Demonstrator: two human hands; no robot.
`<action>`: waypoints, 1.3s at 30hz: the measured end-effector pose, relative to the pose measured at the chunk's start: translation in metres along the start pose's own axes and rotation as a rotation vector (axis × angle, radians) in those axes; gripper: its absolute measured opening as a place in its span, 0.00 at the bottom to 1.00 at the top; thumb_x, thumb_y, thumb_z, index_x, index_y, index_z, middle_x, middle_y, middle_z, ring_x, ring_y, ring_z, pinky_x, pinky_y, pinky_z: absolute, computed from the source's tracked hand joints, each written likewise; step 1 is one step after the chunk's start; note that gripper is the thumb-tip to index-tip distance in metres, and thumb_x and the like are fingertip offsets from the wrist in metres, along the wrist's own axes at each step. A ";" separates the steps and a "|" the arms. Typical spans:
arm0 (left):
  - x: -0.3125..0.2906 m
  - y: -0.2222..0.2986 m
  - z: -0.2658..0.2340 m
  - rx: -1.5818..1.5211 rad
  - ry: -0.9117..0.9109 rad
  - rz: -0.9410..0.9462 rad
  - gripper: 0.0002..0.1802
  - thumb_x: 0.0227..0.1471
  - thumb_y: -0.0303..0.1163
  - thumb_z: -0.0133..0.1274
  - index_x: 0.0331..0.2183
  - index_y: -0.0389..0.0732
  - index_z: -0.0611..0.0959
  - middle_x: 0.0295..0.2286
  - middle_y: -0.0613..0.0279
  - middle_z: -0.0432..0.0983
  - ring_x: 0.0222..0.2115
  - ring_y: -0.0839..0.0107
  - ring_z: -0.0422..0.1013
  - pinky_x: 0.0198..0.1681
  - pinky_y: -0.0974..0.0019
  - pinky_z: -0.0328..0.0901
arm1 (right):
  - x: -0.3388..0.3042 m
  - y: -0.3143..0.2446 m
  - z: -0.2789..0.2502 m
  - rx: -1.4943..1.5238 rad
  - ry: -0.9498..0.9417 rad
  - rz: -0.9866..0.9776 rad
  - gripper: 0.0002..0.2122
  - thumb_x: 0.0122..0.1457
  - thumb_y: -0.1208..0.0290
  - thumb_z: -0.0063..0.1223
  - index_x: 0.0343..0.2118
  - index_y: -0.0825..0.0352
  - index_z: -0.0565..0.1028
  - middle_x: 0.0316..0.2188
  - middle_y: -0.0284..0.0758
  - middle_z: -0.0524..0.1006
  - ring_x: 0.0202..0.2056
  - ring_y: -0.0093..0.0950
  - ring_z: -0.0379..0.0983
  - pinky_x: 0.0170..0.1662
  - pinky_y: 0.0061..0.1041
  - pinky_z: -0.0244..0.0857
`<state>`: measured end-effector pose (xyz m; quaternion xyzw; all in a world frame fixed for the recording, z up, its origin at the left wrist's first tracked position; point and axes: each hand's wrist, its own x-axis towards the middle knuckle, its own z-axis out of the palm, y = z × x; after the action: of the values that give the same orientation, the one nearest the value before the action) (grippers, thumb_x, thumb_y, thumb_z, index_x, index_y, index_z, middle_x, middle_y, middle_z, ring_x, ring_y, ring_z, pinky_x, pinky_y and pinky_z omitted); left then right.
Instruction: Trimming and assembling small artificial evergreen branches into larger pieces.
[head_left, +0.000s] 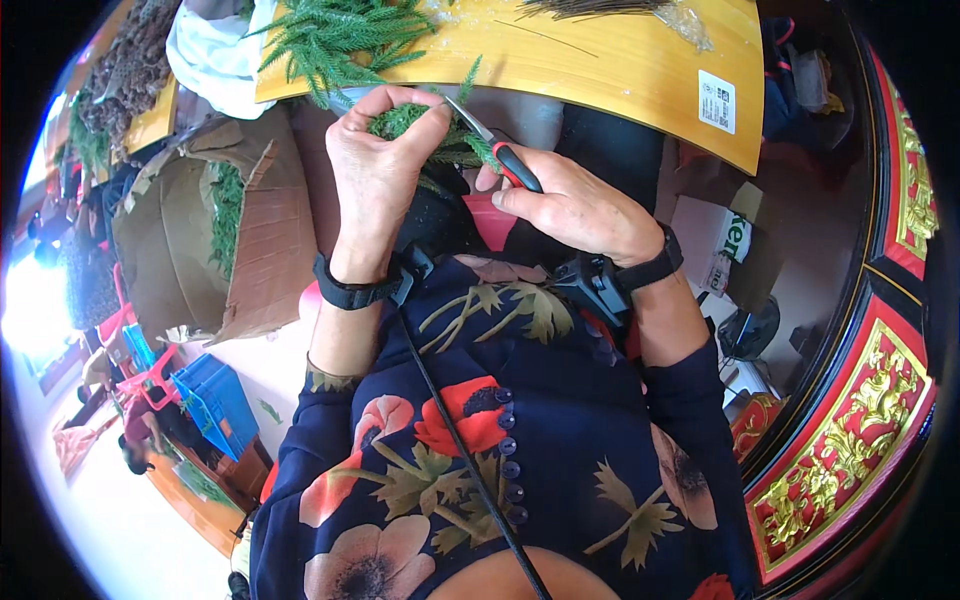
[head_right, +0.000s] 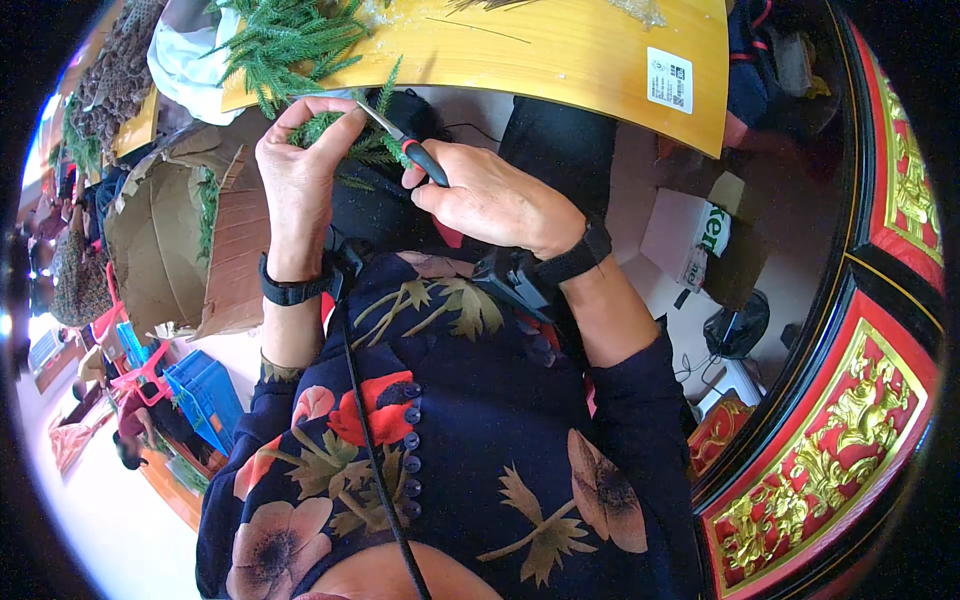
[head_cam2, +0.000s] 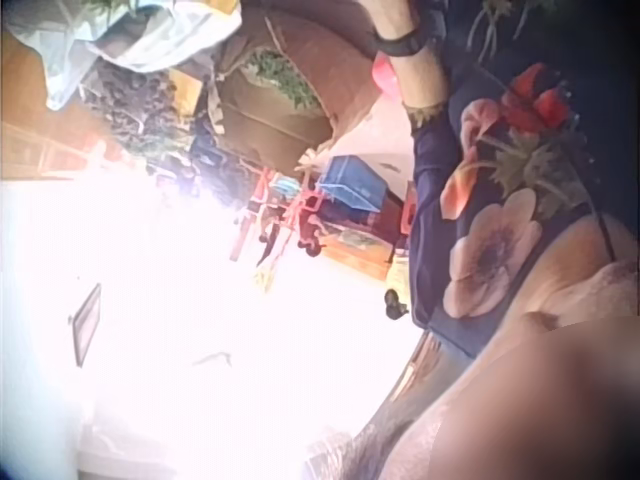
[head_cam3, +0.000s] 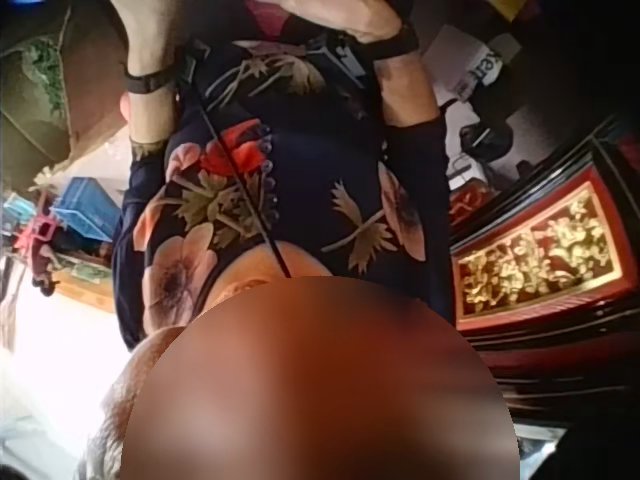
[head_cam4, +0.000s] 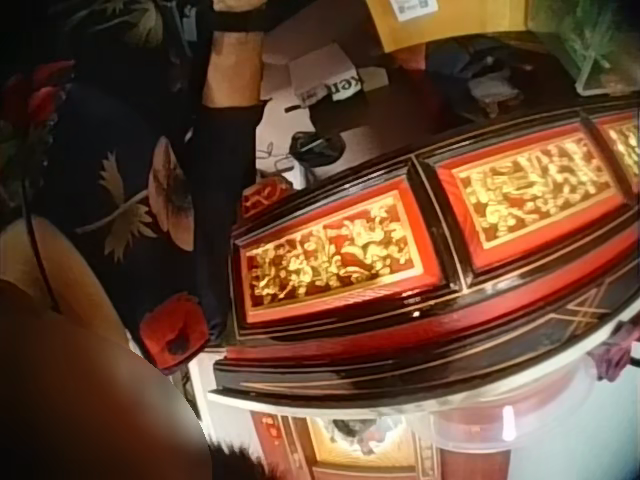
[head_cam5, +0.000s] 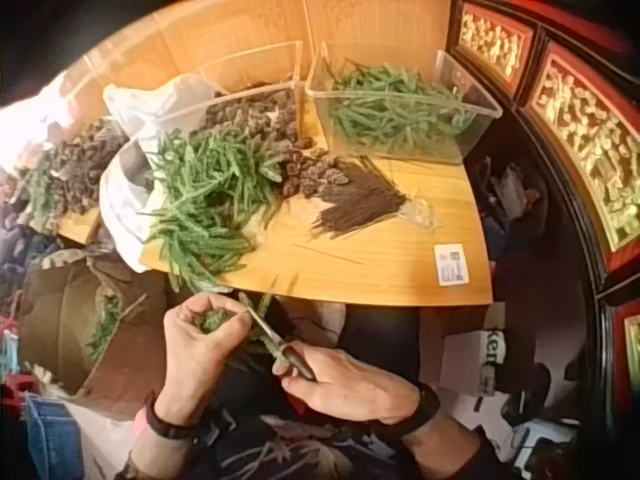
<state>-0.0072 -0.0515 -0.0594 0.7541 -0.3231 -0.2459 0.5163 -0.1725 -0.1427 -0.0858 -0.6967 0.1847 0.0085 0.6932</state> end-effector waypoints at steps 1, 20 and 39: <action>0.000 -0.001 0.000 -0.018 0.003 0.003 0.06 0.41 0.26 0.59 0.26 0.35 0.83 0.23 0.70 0.75 0.26 0.84 0.66 0.34 0.79 0.61 | 0.000 -0.002 0.000 -0.035 0.015 0.016 0.10 0.56 0.71 0.47 0.38 0.70 0.69 0.30 0.35 0.71 0.32 0.27 0.67 0.40 0.26 0.63; 0.002 0.003 -0.001 -0.289 -0.068 -0.233 0.05 0.42 0.23 0.60 0.27 0.34 0.83 0.24 0.67 0.76 0.25 0.83 0.68 0.32 0.80 0.62 | -0.004 -0.005 0.000 -0.199 0.083 0.040 0.11 0.54 0.71 0.46 0.38 0.71 0.66 0.28 0.44 0.71 0.32 0.40 0.69 0.39 0.33 0.62; 0.003 0.003 0.001 -0.394 -0.086 -0.267 0.06 0.42 0.23 0.60 0.28 0.35 0.83 0.23 0.68 0.75 0.23 0.83 0.68 0.29 0.80 0.62 | -0.006 -0.008 0.004 -0.364 0.219 0.047 0.11 0.56 0.71 0.48 0.38 0.72 0.67 0.25 0.50 0.72 0.32 0.50 0.70 0.35 0.39 0.63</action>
<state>-0.0065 -0.0555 -0.0575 0.6636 -0.1879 -0.4022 0.6021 -0.1748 -0.1381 -0.0771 -0.8026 0.2702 -0.0179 0.5315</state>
